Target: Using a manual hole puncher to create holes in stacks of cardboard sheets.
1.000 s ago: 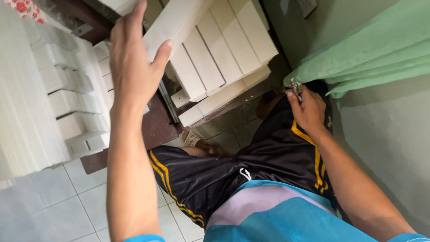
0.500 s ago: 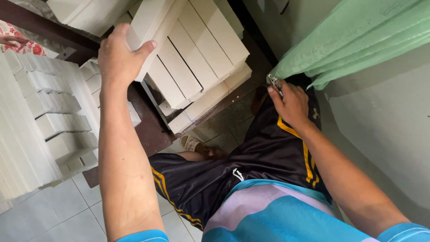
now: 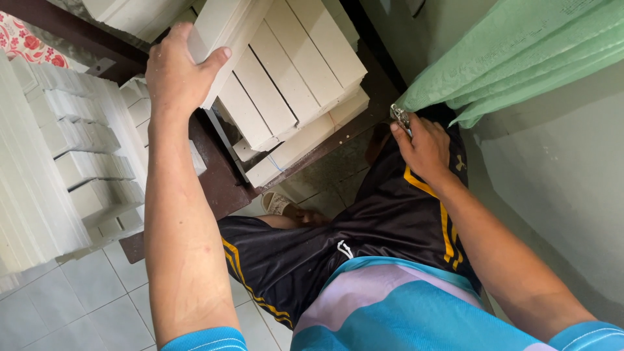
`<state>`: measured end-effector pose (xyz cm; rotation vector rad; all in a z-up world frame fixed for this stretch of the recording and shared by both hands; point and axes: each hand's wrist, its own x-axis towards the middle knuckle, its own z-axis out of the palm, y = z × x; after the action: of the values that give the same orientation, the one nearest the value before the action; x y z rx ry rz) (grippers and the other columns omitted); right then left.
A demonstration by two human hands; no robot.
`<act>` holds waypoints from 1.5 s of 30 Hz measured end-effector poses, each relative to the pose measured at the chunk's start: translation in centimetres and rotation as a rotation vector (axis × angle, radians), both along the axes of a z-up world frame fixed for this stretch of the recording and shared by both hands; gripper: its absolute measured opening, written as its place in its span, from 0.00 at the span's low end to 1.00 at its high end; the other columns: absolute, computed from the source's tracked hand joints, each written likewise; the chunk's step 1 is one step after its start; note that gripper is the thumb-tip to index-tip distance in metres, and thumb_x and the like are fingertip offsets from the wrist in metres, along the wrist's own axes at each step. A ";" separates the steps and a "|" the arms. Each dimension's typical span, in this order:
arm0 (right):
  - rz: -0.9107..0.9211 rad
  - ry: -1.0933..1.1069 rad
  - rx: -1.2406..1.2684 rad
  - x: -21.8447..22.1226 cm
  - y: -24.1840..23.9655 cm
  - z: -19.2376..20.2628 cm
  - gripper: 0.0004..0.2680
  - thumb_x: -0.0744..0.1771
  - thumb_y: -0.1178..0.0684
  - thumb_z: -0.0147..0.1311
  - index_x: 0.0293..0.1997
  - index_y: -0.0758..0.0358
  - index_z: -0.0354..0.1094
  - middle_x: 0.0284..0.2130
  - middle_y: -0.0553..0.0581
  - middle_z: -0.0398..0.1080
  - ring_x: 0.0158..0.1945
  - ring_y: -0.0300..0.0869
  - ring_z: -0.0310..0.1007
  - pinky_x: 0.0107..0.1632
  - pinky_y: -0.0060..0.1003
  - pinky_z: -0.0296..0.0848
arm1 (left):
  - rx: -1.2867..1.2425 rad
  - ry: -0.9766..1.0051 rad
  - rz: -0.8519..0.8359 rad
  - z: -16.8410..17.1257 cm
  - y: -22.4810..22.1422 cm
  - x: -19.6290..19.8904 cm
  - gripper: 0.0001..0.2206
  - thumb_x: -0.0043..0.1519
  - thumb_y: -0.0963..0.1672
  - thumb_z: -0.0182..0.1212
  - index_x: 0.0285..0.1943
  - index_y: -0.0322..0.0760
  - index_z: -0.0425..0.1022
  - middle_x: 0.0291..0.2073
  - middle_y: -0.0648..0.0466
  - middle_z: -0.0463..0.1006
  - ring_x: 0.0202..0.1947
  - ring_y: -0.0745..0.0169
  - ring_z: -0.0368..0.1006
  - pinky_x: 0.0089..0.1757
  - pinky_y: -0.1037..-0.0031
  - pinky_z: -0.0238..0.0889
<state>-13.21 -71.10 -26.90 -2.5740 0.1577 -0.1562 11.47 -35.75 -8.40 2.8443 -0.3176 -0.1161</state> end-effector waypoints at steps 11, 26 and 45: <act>0.004 -0.023 -0.034 0.0 0.0 -0.5 0.17 0.74 0.39 0.39 0.52 0.63 0.69 0.30 0.57 0.72 0.32 0.52 0.71 0.40 0.50 0.68 | -0.015 -0.012 -0.018 0.3 0.2 -0.1 0.30 0.65 0.56 0.68 0.63 0.30 0.68 0.50 0.40 0.78 0.52 0.30 0.65 0.43 0.45 0.61; -0.007 0.003 -0.023 -0.1 -0.2 -0.5 0.16 0.74 0.40 0.40 0.50 0.63 0.69 0.32 0.58 0.73 0.33 0.53 0.71 0.40 0.50 0.66 | -0.227 -0.363 -0.142 3.0 1.9 -6.4 0.19 0.65 0.42 0.72 0.60 0.27 0.70 0.52 0.40 0.80 0.51 0.36 0.74 0.50 0.55 0.63; 0.047 -0.032 0.051 -0.2 0.3 0.3 0.18 0.77 0.40 0.47 0.36 0.64 0.63 0.24 0.65 0.67 0.34 0.58 0.72 0.44 0.48 0.66 | -1.222 0.234 1.240 -6.3 -3.1 -27.3 0.29 0.69 0.50 0.49 0.77 0.34 0.53 0.74 0.35 0.50 0.75 0.39 0.46 0.67 0.53 0.40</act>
<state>-13.45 -70.80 -26.61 -2.5208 0.0882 -0.1730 -15.84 -38.88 -14.72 1.3856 1.0393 0.0167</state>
